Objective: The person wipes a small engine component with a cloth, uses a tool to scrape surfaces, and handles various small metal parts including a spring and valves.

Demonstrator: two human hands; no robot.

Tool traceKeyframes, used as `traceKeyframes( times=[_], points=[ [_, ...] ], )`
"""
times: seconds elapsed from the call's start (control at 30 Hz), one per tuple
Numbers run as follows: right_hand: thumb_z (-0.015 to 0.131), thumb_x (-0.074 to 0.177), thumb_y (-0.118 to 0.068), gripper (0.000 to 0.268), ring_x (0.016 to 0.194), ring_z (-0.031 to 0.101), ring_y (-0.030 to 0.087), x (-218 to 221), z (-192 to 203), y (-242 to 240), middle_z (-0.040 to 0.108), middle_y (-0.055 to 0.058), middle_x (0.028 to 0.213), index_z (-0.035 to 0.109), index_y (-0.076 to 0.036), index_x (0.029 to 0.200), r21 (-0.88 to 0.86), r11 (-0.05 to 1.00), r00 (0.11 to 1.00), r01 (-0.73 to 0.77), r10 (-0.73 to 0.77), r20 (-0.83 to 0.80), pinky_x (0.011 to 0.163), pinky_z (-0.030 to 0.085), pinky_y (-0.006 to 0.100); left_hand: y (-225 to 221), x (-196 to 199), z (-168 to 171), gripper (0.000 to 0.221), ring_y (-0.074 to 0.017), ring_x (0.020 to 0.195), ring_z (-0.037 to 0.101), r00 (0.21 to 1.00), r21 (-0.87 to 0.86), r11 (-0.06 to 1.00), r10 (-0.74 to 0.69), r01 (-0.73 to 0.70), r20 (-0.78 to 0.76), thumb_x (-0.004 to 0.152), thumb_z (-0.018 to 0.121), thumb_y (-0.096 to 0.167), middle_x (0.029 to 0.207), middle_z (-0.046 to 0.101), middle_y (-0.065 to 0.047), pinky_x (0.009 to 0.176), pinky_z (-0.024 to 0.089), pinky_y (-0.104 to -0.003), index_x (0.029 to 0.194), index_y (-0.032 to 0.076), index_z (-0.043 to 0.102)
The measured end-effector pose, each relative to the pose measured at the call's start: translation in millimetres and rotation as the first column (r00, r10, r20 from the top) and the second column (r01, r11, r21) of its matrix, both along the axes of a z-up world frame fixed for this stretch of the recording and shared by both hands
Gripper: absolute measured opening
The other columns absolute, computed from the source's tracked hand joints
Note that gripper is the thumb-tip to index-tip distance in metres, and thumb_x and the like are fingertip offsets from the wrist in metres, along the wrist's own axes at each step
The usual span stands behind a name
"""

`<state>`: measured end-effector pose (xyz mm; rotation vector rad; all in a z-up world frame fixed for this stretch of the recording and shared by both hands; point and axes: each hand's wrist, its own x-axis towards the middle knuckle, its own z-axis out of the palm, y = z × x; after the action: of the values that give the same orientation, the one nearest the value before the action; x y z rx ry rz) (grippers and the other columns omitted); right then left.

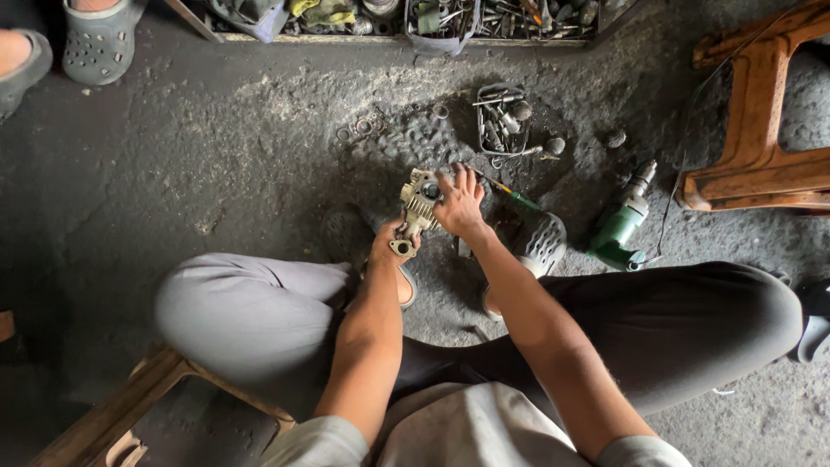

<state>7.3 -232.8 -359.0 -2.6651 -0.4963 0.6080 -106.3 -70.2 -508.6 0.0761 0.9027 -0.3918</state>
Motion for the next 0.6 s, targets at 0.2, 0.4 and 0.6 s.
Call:
traceKeyframes(
  times=[0.2,0.4,0.6],
  points=[
    [0.064,0.079,-0.03,0.073,0.156,0.01,0.048,-21.5,0.4,4.4,0.027,0.024,0.161,0.046,-0.015,0.149,-0.083,0.99,0.99,-0.112,0.104,-0.095,0.119,0.017,0.068,2.3,-2.8,3.0,0.036,-0.0259,0.072,0.064,0.999,-0.044,0.998,-0.043,0.043,0.011,0.092,0.073,0.039,0.09,0.07,-0.014,0.053,0.055,-0.033,0.103,0.005,0.07],
    [0.067,0.078,-0.036,0.075,0.153,0.017,0.05,-14.6,-9.5,-0.8,0.03,0.029,0.161,0.05,-0.005,0.145,0.064,0.998,0.982,0.022,-0.034,0.188,0.118,0.018,0.068,1.1,-9.1,4.4,0.031,-0.026,0.072,0.064,0.997,-0.062,0.998,-0.006,0.011,0.071,0.094,0.073,0.037,0.091,0.07,-0.013,0.056,0.056,-0.034,0.101,0.007,0.07],
    [0.059,0.095,-0.044,0.043,0.15,0.014,0.049,-3.4,1.2,3.8,0.036,0.023,0.151,0.07,-0.014,0.123,-0.058,0.996,0.989,-0.074,0.066,-0.132,0.115,0.016,0.068,7.3,-1.4,11.1,0.034,-0.0258,0.071,0.063,0.998,-0.074,0.995,-0.06,0.061,0.006,0.091,0.073,0.039,0.091,0.07,-0.011,0.055,0.055,-0.032,0.102,0.007,0.071]
  ],
)
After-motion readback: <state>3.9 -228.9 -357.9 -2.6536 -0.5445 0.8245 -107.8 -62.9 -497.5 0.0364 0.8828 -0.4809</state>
